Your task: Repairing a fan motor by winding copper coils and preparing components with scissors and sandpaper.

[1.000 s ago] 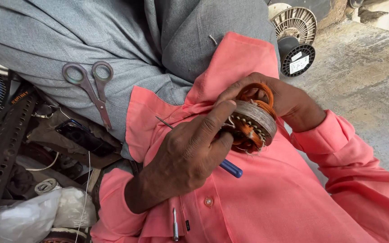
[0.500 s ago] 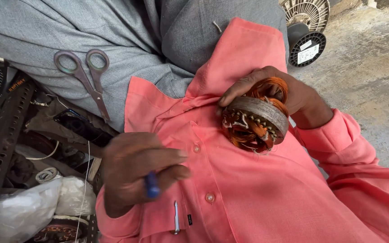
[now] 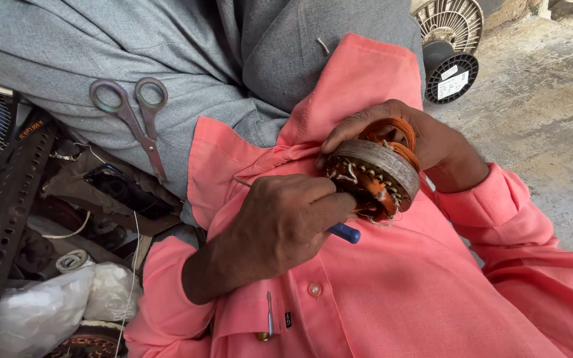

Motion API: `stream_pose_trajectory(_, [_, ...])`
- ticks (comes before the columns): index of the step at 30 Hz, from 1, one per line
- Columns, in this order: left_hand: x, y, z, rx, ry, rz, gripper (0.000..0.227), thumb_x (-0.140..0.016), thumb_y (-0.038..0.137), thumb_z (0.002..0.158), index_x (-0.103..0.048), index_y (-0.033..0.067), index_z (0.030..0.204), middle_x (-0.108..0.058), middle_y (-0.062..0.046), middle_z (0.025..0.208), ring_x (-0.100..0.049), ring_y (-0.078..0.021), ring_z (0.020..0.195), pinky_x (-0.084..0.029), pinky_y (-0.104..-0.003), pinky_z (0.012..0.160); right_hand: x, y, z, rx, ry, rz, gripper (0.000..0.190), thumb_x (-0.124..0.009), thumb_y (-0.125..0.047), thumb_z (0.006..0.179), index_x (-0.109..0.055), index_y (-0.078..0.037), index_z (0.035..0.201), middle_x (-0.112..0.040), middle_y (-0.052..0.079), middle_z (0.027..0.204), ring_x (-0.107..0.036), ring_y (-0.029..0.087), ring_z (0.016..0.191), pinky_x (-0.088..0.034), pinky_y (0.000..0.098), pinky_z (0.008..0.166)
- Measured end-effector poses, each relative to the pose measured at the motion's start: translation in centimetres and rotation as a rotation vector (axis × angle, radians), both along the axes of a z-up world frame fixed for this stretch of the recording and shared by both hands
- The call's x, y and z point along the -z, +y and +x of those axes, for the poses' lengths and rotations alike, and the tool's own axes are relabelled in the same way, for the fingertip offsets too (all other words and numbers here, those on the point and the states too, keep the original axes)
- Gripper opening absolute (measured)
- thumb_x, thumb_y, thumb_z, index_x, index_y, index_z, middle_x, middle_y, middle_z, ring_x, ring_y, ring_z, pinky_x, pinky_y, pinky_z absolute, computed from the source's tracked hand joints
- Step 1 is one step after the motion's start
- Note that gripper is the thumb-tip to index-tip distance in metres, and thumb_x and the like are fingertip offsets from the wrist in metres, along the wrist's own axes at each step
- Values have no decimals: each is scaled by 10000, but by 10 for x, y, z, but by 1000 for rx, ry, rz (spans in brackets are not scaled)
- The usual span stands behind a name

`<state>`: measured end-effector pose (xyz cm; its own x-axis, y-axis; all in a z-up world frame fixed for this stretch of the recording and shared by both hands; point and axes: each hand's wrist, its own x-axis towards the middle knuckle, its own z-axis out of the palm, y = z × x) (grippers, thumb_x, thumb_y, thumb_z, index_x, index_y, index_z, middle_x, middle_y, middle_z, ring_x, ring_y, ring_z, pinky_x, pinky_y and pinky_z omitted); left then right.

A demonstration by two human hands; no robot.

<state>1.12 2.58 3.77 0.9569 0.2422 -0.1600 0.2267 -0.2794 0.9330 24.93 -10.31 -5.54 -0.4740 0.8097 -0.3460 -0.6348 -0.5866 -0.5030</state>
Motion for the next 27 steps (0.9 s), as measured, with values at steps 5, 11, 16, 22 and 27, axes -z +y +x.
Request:
stream_pose_trajectory(5, [8, 4, -5, -63, -116, -67, 219, -765, 126, 840, -707, 109, 1050, -577, -37, 778, -632, -235, 707, -495, -393, 600, -4, 4, -3, -11, 1, -85, 722, -942, -309, 787, -668, 119, 1300, -738, 235, 1268, -722, 275, 1186, -558, 401, 1113])
stream_pose_trajectory(11, [2, 5, -11, -89, -169, 4, 253, -746, 112, 873, -721, 86, 1123, -622, -50, 967, -658, -208, 829, -547, -355, 693, -4, 9, -6, -14, -43, -11, 613, -878, -229, 843, -667, 81, 1328, -728, 186, 1291, -702, 217, 1197, -539, 355, 1123])
stream_pose_trajectory(16, [-8, 11, -10, -1, -207, 194, 270, -718, 107, 875, -709, -6, 1121, -673, -133, 1153, -646, -206, 817, -540, -346, 668, -7, 4, -10, -2, -49, -14, 611, -880, -194, 835, -665, 89, 1332, -740, 175, 1272, -705, 197, 1166, -547, 337, 1097])
stream_pose_trajectory(22, [-12, 9, -8, 19, -212, 346, 208, -713, 72, 904, -703, -40, 1079, -692, -178, 1147, -599, -170, 739, -489, -310, 582, -8, -2, -13, 91, -40, -59, 670, -905, -178, 831, -616, 87, 1375, -730, 164, 1269, -707, 187, 1158, -562, 330, 1081])
stream_pose_trajectory(27, [-22, 7, -2, 136, -115, 525, 247, -704, 166, 884, -699, -36, 1026, -689, -178, 1059, -608, -196, 756, -507, -317, 625, -9, -2, -16, 114, 113, -82, 751, -930, -201, 809, -605, 81, 1424, -714, 153, 1318, -688, 187, 1198, -540, 331, 1112])
